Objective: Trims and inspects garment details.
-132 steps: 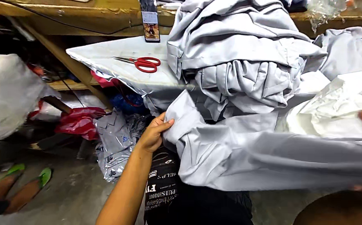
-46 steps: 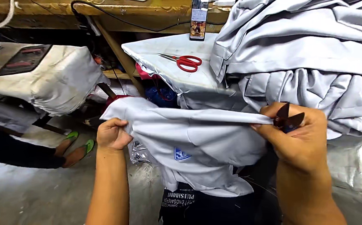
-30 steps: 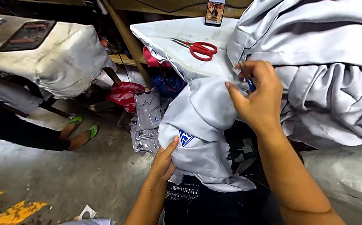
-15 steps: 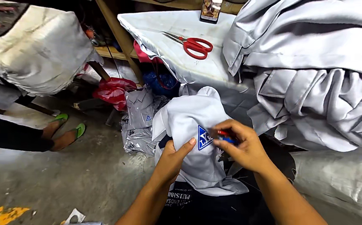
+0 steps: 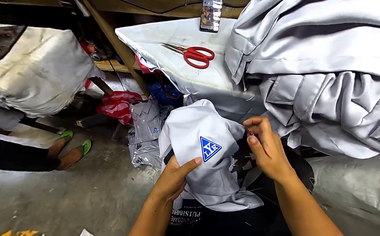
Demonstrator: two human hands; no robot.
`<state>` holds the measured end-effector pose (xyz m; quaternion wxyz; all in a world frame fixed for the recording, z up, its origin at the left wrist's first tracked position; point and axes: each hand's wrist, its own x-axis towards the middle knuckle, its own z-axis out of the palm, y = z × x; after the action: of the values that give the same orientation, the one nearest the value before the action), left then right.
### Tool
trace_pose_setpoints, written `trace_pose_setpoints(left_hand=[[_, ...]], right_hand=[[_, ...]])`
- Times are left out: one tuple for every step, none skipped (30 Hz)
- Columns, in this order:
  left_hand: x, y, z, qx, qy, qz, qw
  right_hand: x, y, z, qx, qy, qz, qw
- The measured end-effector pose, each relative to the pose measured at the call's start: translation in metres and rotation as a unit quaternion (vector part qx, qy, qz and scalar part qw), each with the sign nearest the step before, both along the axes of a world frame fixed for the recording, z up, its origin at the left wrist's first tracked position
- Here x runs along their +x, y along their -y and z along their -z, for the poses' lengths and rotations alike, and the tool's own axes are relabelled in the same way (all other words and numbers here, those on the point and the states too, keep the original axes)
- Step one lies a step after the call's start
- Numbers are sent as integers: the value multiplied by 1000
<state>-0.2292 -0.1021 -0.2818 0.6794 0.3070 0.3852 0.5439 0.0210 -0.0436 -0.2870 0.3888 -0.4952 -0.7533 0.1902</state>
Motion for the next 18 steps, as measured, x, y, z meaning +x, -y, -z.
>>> trace_pose_setpoints(left_hand=[[0, -1, 2, 11, 1, 18, 1000], [0, -2, 3, 20, 0, 32, 999], [2, -3, 3, 26, -3, 39, 999], [4, -4, 3, 29, -10, 42, 999], [6, -5, 3, 30, -18, 43, 998], [8, -6, 4, 30, -27, 41, 998], [9, -6, 4, 29, -37, 41, 998], [9, -6, 5, 29, -46, 42, 998], [10, -6, 5, 29, -54, 43, 997], [10, -5, 5, 28, -61, 44, 997], [11, -5, 5, 27, -66, 44, 996], [11, -5, 5, 28, -70, 44, 996], [11, -5, 5, 30, -73, 46, 996], [10, -5, 5, 33, -75, 49, 995], [10, -4, 5, 34, -75, 50, 995], [10, -4, 5, 35, -74, 50, 995], [10, -4, 6, 35, -74, 51, 995], [10, -3, 6, 35, -75, 52, 995]], right_hand=[[-1, 8, -4, 14, 25, -27, 999], [-3, 15, -6, 32, 44, -55, 997], [-3, 19, -5, 51, 53, -79, 994], [-3, 21, -4, 70, 54, -97, 991], [-3, 21, -2, 88, 50, -104, 989], [-2, 20, 1, 106, 40, -103, 988], [-2, 19, 2, 121, 29, -98, 987], [-1, 18, 2, 131, 22, -95, 987], [0, 17, 1, 137, 19, -95, 986], [1, 16, 0, 140, 21, -96, 985], [1, 15, 0, 141, 26, -97, 985], [1, 14, 0, 141, 30, -100, 984], [1, 14, 0, 139, 33, -104, 984], [0, 13, 0, 138, 35, -108, 984], [0, 12, 1, 138, 35, -109, 984], [0, 12, 1, 139, 35, -112, 983], [0, 11, 2, 138, 35, -114, 983], [0, 10, 2, 138, 34, -117, 983]])
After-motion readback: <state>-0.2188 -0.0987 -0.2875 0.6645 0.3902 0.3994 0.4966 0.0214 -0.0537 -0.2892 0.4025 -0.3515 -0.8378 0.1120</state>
